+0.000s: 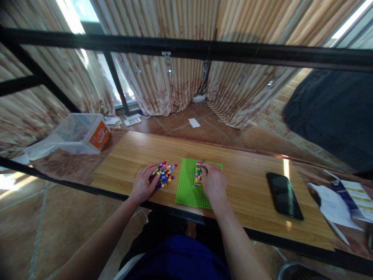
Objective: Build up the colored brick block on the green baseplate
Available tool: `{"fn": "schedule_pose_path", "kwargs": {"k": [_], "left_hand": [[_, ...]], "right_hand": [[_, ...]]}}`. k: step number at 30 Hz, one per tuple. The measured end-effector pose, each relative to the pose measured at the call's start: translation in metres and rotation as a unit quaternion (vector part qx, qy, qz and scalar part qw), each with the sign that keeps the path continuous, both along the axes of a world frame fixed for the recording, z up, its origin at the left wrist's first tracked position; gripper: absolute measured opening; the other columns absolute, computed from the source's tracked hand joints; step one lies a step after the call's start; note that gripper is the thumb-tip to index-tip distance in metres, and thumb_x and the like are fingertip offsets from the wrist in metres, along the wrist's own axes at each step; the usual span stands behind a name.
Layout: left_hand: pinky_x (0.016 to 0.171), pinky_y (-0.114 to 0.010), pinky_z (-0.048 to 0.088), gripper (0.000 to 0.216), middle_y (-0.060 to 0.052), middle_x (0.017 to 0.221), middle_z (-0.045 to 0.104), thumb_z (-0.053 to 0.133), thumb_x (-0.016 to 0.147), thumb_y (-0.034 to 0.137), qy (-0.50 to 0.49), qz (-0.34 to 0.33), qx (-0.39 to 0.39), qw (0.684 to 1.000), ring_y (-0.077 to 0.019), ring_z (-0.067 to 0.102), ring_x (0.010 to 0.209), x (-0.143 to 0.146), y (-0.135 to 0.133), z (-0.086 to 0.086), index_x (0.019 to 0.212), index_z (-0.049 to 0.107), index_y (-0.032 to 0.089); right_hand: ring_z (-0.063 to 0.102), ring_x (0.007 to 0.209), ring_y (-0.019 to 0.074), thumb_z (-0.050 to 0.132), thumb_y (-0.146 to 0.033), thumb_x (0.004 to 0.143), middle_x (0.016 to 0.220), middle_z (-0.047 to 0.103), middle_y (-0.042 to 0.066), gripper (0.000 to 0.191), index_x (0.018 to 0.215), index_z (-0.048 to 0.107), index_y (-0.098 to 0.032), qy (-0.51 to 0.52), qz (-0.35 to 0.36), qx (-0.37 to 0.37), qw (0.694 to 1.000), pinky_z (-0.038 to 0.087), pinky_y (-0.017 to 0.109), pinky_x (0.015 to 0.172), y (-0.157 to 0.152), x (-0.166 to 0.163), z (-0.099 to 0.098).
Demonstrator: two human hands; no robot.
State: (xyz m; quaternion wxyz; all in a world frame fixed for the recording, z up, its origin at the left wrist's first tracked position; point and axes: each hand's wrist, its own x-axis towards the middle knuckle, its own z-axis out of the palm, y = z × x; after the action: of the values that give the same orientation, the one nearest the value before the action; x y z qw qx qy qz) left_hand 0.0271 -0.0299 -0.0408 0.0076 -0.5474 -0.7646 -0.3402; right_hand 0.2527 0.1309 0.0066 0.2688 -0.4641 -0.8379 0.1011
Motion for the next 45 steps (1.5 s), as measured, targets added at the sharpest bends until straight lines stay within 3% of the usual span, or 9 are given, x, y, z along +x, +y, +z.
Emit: {"fn": "schedule_pose_path", "kwargs": {"k": [8,16,45], "left_hand": [[0.102,-0.044,0.042,0.030,-0.009,0.124,0.064,0.052,0.091,0.034,0.001,-0.001,0.003,1.000,-0.0251,0.058,0.115,-0.001,0.000,-0.001,0.117,0.060,0.020],[0.101,-0.044,0.042,0.031,-0.010,0.123,0.064,0.052,0.091,0.034,0.005,0.007,0.000,1.000,-0.0254,0.058,0.114,0.001,0.000,0.002,0.116,0.061,0.019],[0.103,-0.043,0.040,0.032,-0.009,0.124,0.064,0.053,0.091,0.033,0.006,0.009,-0.001,1.000,-0.0247,0.057,0.116,0.002,0.000,-0.001,0.118,0.061,0.019]], "right_hand": [[0.060,0.082,0.0213,0.046,-0.027,0.090,0.088,0.071,0.008,0.027,0.093,0.072,-0.020,-0.023,0.016,0.003,1.000,0.042,0.034,0.075,0.004,-0.002,-0.002],[0.062,0.079,0.0212,0.046,-0.030,0.089,0.090,0.072,0.009,0.029,0.097,0.071,-0.019,0.042,0.011,-0.020,0.999,0.046,0.035,0.075,0.002,0.002,-0.003],[0.061,0.094,0.0225,0.043,-0.027,0.091,0.097,0.070,0.010,0.032,0.093,0.074,-0.021,0.055,0.077,0.021,0.995,0.047,0.039,0.087,0.004,0.010,-0.018]]}}
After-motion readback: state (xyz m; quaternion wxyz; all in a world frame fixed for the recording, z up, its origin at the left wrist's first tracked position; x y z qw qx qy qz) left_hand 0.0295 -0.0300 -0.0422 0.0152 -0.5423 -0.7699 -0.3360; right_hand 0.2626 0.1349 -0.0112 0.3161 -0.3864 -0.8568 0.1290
